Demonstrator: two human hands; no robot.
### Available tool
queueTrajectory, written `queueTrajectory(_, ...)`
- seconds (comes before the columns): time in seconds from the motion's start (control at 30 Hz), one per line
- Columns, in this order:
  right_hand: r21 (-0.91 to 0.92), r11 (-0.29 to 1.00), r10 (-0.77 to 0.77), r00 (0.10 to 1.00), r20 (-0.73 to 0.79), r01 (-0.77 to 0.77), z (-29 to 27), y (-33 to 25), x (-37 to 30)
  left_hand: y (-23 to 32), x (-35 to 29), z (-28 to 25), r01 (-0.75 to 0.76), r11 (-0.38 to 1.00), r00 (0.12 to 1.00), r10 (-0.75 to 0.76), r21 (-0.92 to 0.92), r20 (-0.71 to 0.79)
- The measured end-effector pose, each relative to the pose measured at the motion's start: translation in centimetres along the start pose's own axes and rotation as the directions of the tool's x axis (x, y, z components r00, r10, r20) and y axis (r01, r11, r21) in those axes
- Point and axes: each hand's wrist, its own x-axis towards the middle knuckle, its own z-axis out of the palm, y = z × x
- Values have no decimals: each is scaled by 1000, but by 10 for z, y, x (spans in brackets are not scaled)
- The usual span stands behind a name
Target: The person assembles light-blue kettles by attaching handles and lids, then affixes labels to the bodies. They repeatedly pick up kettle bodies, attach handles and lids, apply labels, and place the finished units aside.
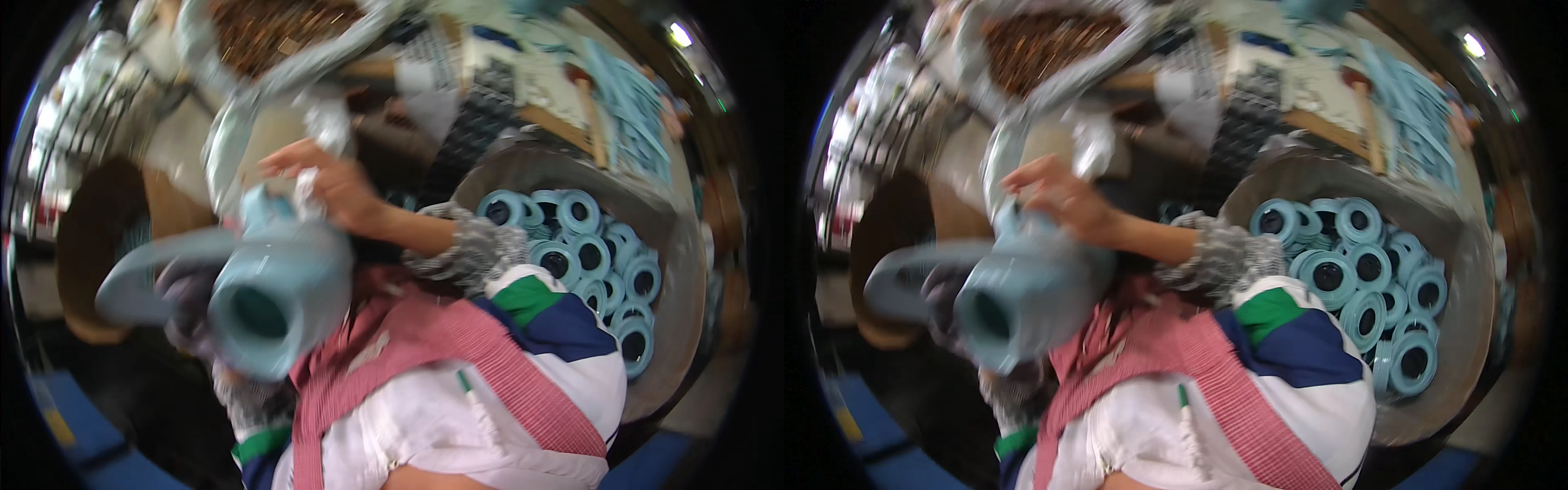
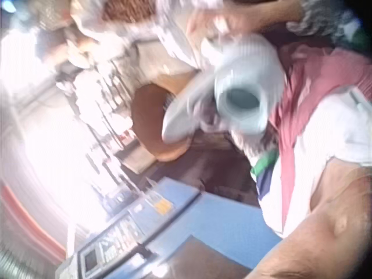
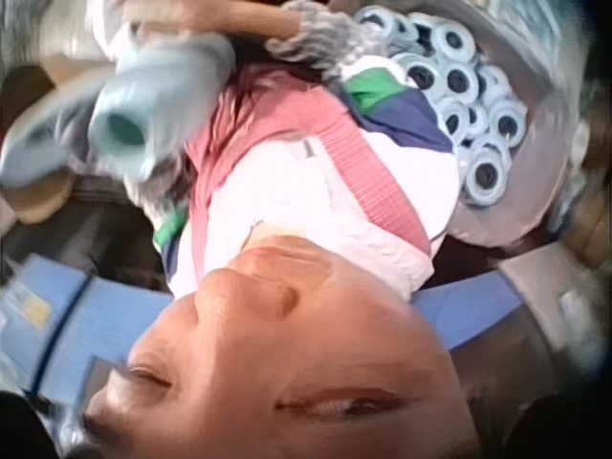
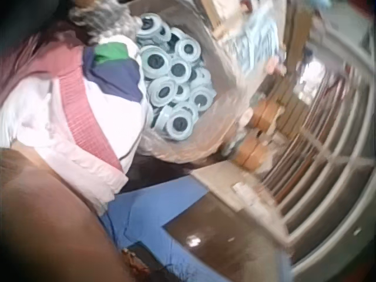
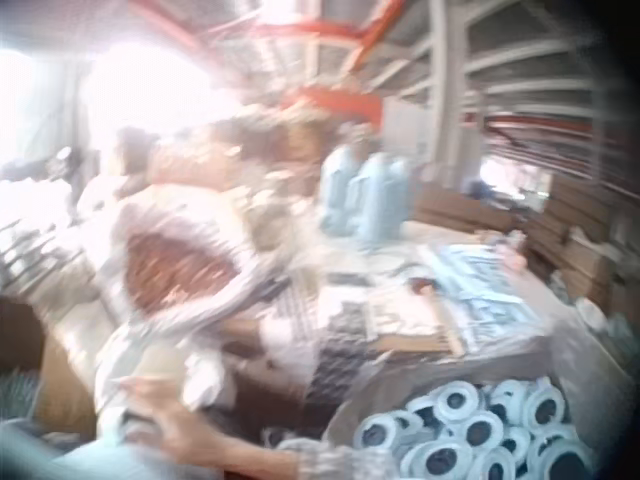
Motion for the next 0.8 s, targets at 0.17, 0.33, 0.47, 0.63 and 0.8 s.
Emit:
queueTrajectory(0.17,-415,898,277,921,275,-146,-42,14,65,4,55,-11,454,751,875,-275,-479,398)
queueTrajectory(0.33,-419,892,-21,912,-410,-168,-192,-84,97,-18,81,7,149,988,862,-143,25,486)
queueTrajectory(0.47,-596,800,-477,683,-553,76,-345,-162,102,-45,48,8,575,794,760,-429,-196,488)
queueTrajectory(0.63,-896,409,-699,572,-429,-172,-444,-144,144,-62,21,13,811,572,563,-709,-118,425)
queueTrajectory(0.8,-801,290,-614,540,-575,-523,-510,-116,187,-62,15,16,835,548,517,-753,-47,408)
